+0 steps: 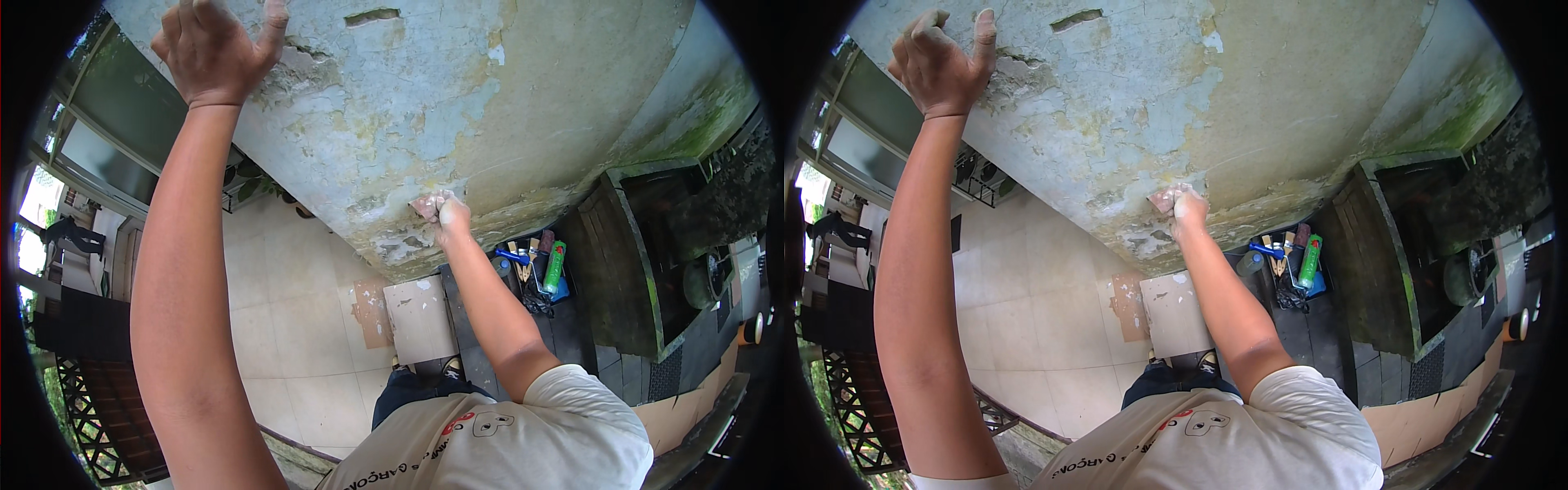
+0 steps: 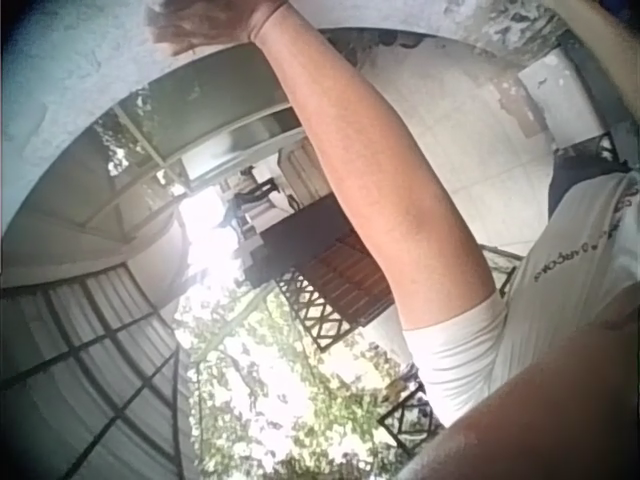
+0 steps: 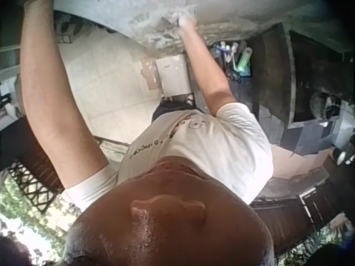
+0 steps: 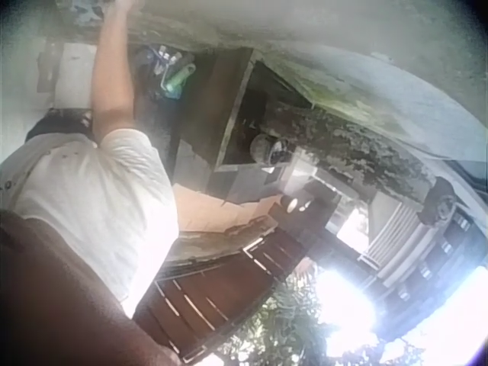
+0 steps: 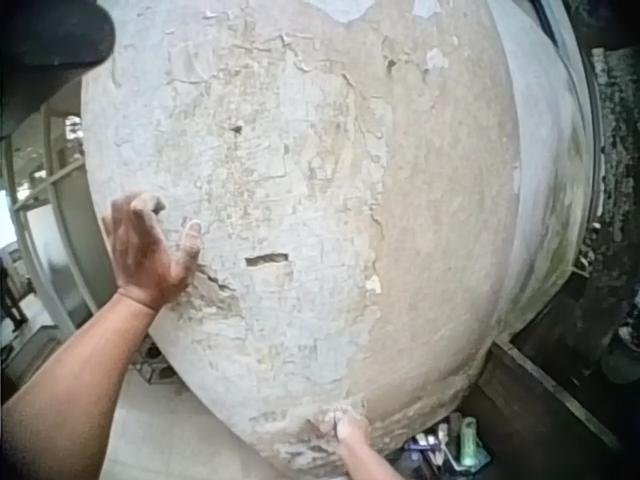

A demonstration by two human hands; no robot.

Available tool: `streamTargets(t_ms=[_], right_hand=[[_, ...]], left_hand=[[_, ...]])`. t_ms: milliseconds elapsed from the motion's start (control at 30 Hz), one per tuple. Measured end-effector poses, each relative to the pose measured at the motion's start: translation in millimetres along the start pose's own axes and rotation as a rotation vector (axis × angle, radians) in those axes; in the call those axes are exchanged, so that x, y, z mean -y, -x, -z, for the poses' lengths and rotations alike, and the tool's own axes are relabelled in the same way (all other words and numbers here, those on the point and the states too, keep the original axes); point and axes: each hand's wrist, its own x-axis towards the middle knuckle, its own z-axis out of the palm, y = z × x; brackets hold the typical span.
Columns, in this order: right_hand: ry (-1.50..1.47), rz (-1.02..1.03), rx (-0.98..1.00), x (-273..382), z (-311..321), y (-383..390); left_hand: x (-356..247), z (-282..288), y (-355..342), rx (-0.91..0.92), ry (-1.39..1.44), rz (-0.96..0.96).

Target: Patching a damaged section of a wall using putty and a putty knife, followed by sanding.

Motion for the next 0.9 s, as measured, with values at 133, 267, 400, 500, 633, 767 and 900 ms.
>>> streamTargets(t_ms=[133, 267, 400, 500, 633, 767, 900], right_hand=[[0.030, 0.116, 0.125, 9.5, -20.1, 16.0], [-0.063, 0.057, 0.053, 2.0, -3.7, 4.9], [-0.089, 0.021, -0.033, 7.4, -17.4, 8.1], [0.113, 0.121, 0.095, 17.8, -42.3, 34.2], [-0.059, 0.103, 0.025, 7.3, -19.8, 14.0], [0.209, 0.163, 0.069, 29.1, -55.8, 33.0], [0.303, 0.471, 0.209, 71.1, -104.6, 68.2]], left_hand=[[1.1, 2.4, -1.1, 0.034, 0.007, 0.031], [-2.2, 0.7, -2.3, 0.028, 0.029, 0.030], [-1.5, -1.0, -0.8, 0.023, 0.034, 0.025], [11.4, -3.6, 4.7, -0.011, 0.030, -0.007], [17.7, -15.5, 5.4, -0.056, -0.031, -0.065], [-1.6, -1.8, 0.0, -0.001, 0.027, 0.017], [3.9, 3.2, -1.0, 0.003, 0.052, 0.036]])
